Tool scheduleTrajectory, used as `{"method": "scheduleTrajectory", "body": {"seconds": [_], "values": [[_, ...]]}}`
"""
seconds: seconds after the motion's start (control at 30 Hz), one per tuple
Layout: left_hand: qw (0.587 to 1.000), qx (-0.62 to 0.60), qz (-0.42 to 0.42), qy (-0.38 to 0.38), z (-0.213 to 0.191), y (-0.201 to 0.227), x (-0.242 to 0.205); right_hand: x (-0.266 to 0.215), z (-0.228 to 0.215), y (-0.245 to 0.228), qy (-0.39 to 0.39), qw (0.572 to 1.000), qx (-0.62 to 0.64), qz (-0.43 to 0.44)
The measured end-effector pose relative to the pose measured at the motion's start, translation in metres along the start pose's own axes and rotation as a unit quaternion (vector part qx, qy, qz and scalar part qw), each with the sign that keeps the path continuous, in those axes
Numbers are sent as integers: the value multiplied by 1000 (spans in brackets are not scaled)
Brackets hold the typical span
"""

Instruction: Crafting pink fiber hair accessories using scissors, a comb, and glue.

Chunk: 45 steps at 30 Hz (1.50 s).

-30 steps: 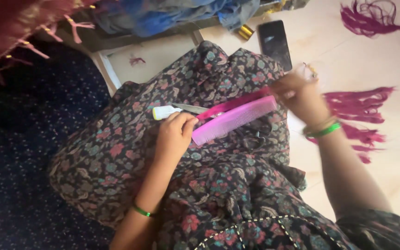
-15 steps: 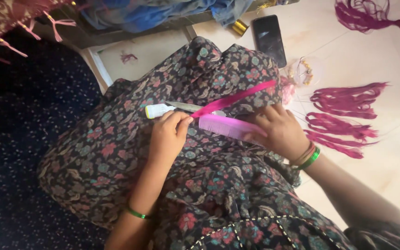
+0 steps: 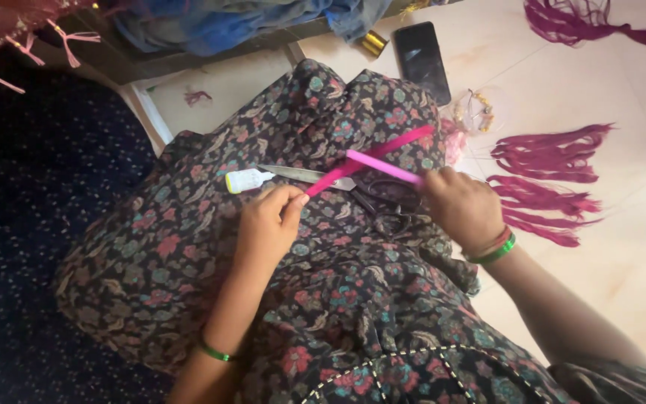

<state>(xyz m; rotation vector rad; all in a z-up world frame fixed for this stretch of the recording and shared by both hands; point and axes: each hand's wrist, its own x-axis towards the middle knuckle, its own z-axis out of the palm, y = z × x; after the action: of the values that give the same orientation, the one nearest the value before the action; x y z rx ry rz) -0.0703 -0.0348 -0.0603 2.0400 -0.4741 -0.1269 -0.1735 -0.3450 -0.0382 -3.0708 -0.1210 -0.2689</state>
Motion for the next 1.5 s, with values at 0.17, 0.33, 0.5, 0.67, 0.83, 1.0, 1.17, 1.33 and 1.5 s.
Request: {"method": "scheduleTrajectory", "body": {"seconds": [0.17,0.33,0.5,0.67,0.83,1.0,1.17,1.33,1.5], "values": [[1000,-1,9,4,4,-6,-13,-9,23,59,-75,968,-56,232],[1000,3,7,-23,8,-3,-15,-13,31,52,3,967,94,238],[999,32,-22,-22,-6,-5,-17,-7,31,39,-39,879,221,421],[999,27,-21,-26,-10,-7,-20,-7,25,28,-7,996,44,80],[1000,13,-20,11,-8,-10,-22,-13,34,90,-32,923,165,346],[999,19,15,25,-30,-9,-11,-2,-14,43,25,770,517,373],[999,2,-50,-15,-61,49,11,54,-52,-36,-76,914,365,-162],[1000,19,-17,3,-85,72,-7,113,-65,-119,3,871,441,-215],[990,78,-35,111,-145,52,-54,115,-6,-132,-203,772,595,-97]]}}
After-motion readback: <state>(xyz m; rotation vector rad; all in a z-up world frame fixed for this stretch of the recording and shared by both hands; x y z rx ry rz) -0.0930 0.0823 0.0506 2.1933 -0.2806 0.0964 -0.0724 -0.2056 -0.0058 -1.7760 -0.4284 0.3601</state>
